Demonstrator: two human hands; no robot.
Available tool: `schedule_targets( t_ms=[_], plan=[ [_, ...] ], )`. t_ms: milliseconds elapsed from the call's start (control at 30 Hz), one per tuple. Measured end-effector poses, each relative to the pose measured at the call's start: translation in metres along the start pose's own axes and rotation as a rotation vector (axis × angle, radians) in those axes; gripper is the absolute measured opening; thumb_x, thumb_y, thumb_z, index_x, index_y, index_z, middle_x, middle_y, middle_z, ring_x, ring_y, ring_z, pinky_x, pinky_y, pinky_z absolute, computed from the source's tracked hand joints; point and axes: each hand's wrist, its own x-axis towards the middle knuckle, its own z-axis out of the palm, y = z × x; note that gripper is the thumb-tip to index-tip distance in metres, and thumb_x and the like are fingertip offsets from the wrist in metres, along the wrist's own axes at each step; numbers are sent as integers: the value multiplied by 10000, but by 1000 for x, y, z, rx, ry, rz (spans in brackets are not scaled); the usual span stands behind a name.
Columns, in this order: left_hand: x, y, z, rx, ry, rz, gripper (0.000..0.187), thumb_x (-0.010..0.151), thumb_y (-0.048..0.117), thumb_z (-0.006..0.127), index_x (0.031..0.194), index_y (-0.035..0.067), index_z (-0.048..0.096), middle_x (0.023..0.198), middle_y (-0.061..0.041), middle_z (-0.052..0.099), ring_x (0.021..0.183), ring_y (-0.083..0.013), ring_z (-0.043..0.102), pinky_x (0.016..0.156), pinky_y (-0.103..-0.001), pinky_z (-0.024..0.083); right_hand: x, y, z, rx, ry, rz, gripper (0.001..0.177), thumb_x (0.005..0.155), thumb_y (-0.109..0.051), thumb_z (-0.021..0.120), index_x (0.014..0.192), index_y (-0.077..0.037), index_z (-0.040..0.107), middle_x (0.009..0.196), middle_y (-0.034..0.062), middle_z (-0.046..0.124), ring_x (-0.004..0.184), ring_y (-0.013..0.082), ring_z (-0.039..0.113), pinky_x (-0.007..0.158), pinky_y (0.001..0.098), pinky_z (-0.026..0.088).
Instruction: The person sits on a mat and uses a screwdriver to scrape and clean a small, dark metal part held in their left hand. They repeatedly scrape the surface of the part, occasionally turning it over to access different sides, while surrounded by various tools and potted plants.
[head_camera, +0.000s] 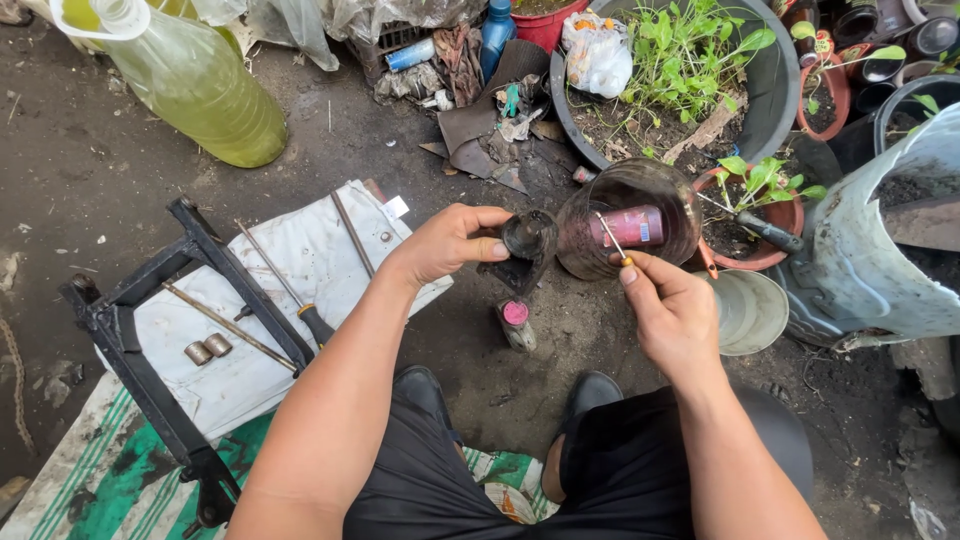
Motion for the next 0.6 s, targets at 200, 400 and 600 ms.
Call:
schedule_targets(
  t_ms=[200,400,600],
  plan=[
    [2,-2,9,783,431,-295,440,915,409,867,1231,104,854,923,-67,775,973,-313,740,923,-468,547,16,19,21,312,-27,20,566,961,79,536,1520,102,623,884,131,690,651,113,556,596,261,463],
    [12,-38,14,1112,526,-381,426,874,388,839,1190,102,842,939,-17,726,1012,-243,663,921,-468,445,24,9,60,-106,-36,-19,389,999,-43,725,1387,-62,744,1082,146,864,1009,346,832,891,494,620],
    [13,-47,19,1132,640,-264,460,814,328,819,1185,56,836,951,-66,716,1039,-291,646,933,-524,452,37,111,105,375,-101,507,315,1053,-42,671,1361,9,711,977,154,701,695,223,742,602,399,729]
  ],
)
